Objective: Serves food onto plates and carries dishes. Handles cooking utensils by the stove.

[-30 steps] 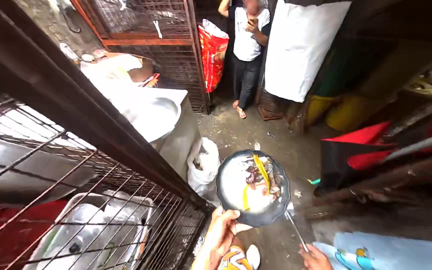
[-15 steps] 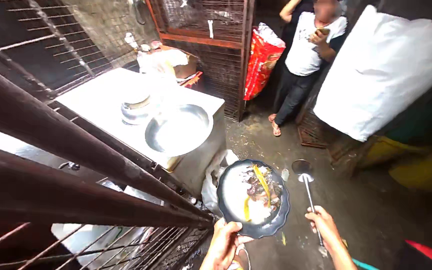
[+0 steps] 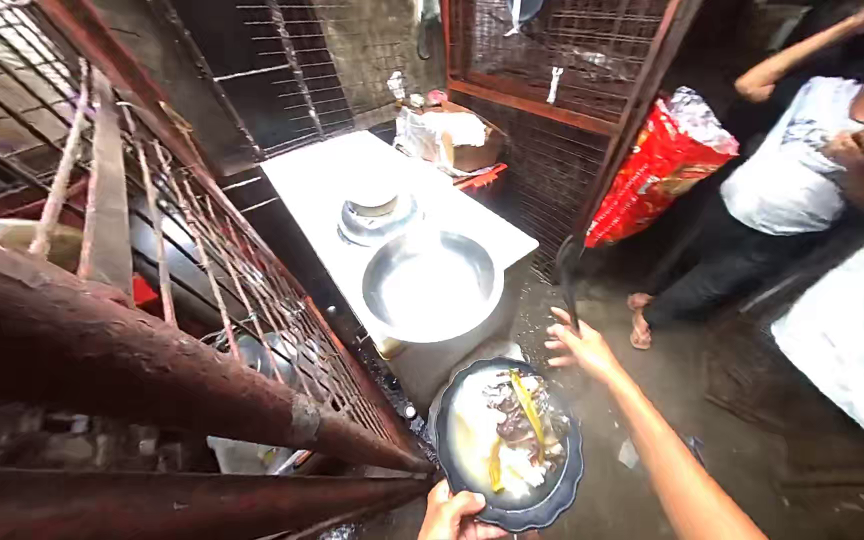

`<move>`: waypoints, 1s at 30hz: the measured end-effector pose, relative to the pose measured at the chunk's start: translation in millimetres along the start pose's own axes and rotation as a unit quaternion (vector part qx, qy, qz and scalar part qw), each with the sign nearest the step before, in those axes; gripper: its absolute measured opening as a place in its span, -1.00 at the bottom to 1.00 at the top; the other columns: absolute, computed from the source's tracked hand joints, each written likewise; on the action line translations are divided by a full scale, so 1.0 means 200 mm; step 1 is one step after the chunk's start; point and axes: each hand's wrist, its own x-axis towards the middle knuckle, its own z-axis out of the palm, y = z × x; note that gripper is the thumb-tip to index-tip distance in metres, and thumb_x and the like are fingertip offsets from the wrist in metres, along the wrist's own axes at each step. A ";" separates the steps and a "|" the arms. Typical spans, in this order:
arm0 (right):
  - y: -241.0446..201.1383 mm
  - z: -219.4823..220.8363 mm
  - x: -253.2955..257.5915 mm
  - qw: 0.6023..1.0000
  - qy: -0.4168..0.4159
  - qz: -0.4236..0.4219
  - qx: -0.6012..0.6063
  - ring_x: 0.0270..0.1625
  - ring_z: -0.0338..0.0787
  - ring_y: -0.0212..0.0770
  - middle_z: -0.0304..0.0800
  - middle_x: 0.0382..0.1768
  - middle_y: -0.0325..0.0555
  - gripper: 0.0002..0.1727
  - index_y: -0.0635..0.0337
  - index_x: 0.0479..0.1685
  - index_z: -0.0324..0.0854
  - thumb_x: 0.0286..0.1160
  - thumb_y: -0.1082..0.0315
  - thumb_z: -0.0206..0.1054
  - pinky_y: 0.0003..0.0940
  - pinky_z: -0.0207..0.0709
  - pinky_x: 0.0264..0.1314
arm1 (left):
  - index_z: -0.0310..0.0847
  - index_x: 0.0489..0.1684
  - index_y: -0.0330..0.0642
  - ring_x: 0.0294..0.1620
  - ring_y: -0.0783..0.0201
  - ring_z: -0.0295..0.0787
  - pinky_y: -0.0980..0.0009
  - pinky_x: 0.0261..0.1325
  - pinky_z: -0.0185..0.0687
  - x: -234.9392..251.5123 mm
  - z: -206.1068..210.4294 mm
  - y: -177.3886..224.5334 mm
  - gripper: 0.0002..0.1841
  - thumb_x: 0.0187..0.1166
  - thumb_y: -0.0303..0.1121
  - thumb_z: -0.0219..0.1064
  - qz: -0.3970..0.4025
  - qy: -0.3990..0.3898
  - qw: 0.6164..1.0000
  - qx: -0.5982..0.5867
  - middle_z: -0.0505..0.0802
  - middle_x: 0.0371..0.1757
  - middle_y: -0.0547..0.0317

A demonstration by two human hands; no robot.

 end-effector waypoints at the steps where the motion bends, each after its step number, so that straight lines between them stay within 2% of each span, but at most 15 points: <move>1: -0.04 0.05 0.10 1.000 -0.019 -0.001 0.008 0.18 0.85 0.15 0.65 0.39 0.19 -0.45 -0.03 0.80 0.25 0.85 0.22 0.10 0.13 0.81 0.05 | 0.42 0.11 -0.38 -0.26 -0.08 0.94 -0.01 -0.16 0.91 0.01 0.02 -0.01 -0.67 0.37 -0.72 0.15 0.007 0.014 1.000 -0.007 0.91 -0.20 -0.20; 3: -0.12 0.17 0.29 0.999 -0.024 0.016 0.026 0.19 0.83 0.17 0.61 0.41 0.23 -0.46 0.06 0.75 0.30 0.85 0.18 0.13 0.13 0.81 0.02 | 0.41 0.10 -0.37 -0.29 -0.01 0.93 0.04 -0.17 0.91 0.03 0.06 -0.04 -0.69 0.40 -0.74 0.13 0.024 0.046 0.998 -0.020 0.91 -0.23 -0.14; 6: -0.19 0.32 0.48 0.998 -0.008 0.059 0.001 0.09 0.86 0.18 0.65 0.34 0.28 -0.44 0.26 0.55 0.42 0.85 0.00 0.11 0.12 0.81 -0.07 | 0.43 0.01 -0.35 -0.33 0.07 0.92 0.07 -0.22 0.90 0.08 0.10 -0.07 -0.71 0.39 -0.77 0.11 0.047 0.091 0.994 -0.045 0.89 -0.29 -0.04; 9: -0.19 0.39 0.58 0.997 -0.049 0.056 0.002 0.07 0.79 0.17 0.61 0.25 0.28 -0.48 0.28 0.57 0.36 0.87 0.07 0.07 0.19 0.75 -0.07 | 0.43 0.05 -0.35 -0.31 0.08 0.92 0.06 -0.21 0.90 0.11 0.14 -0.11 -0.72 0.42 -0.76 0.10 0.068 0.104 0.989 -0.075 0.89 -0.26 -0.03; 11: -0.21 0.44 0.62 0.997 -0.056 0.046 0.034 -0.06 0.77 0.02 0.67 0.07 0.19 -0.52 0.25 0.52 0.39 0.83 0.10 0.15 0.02 0.71 -0.17 | 0.42 0.06 -0.33 -0.34 0.11 0.90 0.10 -0.23 0.89 0.13 0.17 -0.13 -0.71 0.42 -0.75 0.10 0.079 0.117 0.986 -0.092 0.88 -0.28 -0.01; 13: -0.22 0.46 0.66 0.996 -0.041 0.039 0.066 -0.28 0.68 -0.18 0.63 -0.16 0.02 -0.63 0.27 0.34 0.44 0.81 0.18 0.16 -0.23 0.61 -0.33 | 0.39 0.07 -0.31 -0.36 0.11 0.90 0.12 -0.25 0.89 0.14 0.20 -0.15 -0.69 0.42 -0.76 0.08 0.081 0.129 0.983 -0.107 0.88 -0.30 0.00; 15: -0.25 0.43 0.73 0.997 -0.017 0.025 0.075 -0.38 0.63 -0.23 0.61 -0.24 -0.02 -0.67 0.31 0.24 0.48 0.79 0.21 0.18 -0.28 0.57 -0.40 | 0.36 0.16 -0.35 -0.33 0.02 0.92 0.06 -0.23 0.90 0.17 0.22 -0.15 -0.66 0.42 -0.75 0.09 0.089 0.129 0.979 -0.128 0.89 -0.24 -0.10; 18: -0.30 0.30 0.82 0.999 0.030 -0.010 0.037 -0.52 0.53 -0.32 0.59 -0.35 -0.10 -0.67 0.32 0.12 0.53 0.76 0.18 0.23 -0.35 0.48 -0.51 | 0.32 0.23 -0.38 -0.25 -0.10 0.92 -0.03 -0.21 0.89 0.24 0.21 -0.17 -0.58 0.36 -0.73 0.13 0.105 0.116 0.974 -0.163 0.88 -0.13 -0.23; 21: -0.38 0.09 0.84 0.996 0.071 -0.048 -0.009 -0.47 0.55 -0.32 0.56 -0.32 -0.11 -0.61 0.33 0.14 0.51 0.75 0.11 0.23 -0.29 0.55 -0.40 | 0.34 0.27 -0.39 -0.20 -0.14 0.92 -0.07 -0.18 0.88 0.33 0.21 -0.15 -0.57 0.37 -0.72 0.15 0.124 0.112 0.970 -0.178 0.87 -0.08 -0.27; 24: -0.48 -0.18 0.81 0.989 0.122 -0.081 -0.023 -0.34 0.61 -0.30 0.59 -0.22 -0.07 -0.54 0.35 0.22 0.50 0.75 0.06 0.21 -0.21 0.62 -0.22 | 0.30 0.33 -0.38 -0.16 -0.13 0.90 -0.06 -0.16 0.88 0.41 0.21 -0.09 -0.54 0.40 -0.71 0.15 0.142 0.116 0.967 -0.178 0.84 -0.02 -0.27; 26: -0.50 -0.37 0.77 0.983 0.152 -0.095 -0.028 -0.29 0.62 -0.34 0.60 -0.17 -0.09 -0.51 0.35 0.29 0.48 0.75 0.04 0.20 -0.23 0.63 -0.15 | 0.28 0.34 -0.37 -0.15 -0.12 0.90 -0.06 -0.17 0.87 0.48 0.20 -0.06 -0.54 0.41 -0.72 0.15 0.155 0.118 0.964 -0.182 0.84 -0.01 -0.26; 30: -0.46 -0.67 0.64 0.976 0.189 -0.110 -0.014 -0.36 0.58 -0.52 0.51 -0.25 -0.27 -0.60 0.29 0.29 0.42 0.76 0.13 0.16 -0.42 0.61 -0.24 | 0.29 0.35 -0.38 -0.11 -0.12 0.89 -0.08 -0.15 0.87 0.61 0.19 0.05 -0.55 0.45 -0.72 0.14 0.186 0.122 0.957 -0.186 0.83 0.01 -0.24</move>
